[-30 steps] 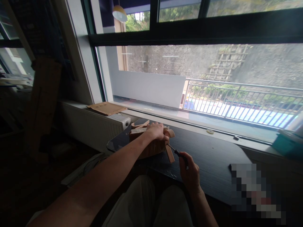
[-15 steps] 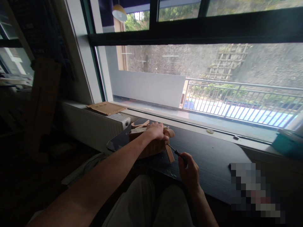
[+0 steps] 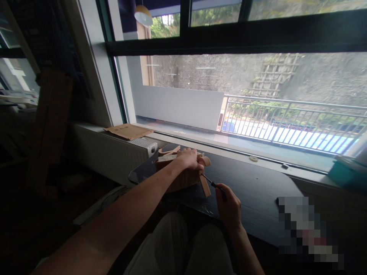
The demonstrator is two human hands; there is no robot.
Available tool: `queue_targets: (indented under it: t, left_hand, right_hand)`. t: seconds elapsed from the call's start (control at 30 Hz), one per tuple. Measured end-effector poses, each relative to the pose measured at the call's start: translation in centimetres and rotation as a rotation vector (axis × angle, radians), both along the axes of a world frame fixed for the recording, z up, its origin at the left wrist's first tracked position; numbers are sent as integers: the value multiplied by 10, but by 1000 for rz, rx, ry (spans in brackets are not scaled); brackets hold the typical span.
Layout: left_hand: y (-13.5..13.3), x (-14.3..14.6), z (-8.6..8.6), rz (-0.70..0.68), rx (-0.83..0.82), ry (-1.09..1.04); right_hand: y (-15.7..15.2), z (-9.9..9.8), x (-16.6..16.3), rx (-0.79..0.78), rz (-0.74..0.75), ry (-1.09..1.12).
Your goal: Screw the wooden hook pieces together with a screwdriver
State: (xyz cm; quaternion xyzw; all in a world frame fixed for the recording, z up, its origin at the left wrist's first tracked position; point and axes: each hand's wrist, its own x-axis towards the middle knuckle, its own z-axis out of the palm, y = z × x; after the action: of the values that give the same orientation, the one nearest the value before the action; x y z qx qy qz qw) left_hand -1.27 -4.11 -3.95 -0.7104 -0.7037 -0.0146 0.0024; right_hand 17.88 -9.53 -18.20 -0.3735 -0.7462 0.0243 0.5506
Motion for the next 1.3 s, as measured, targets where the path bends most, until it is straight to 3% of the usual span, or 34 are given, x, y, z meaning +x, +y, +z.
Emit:
queue_targets:
  t: [0.37, 0.63, 1.07, 1.3]
  left_hand:
    - [5, -3, -5, 20, 1, 9]
    - [4, -3, -5, 10, 9, 12]
    - [-2, 1, 0, 30, -11, -14]
    - [0, 0, -1, 22, -11, -9]
  right_hand:
    - [-1, -4, 1, -118, -24, 22]
    - [-1, -2, 0, -99, -57, 18]
    - [0, 4, -1, 25, 88, 20]
    - [-1, 0, 0, -62, 36, 33]
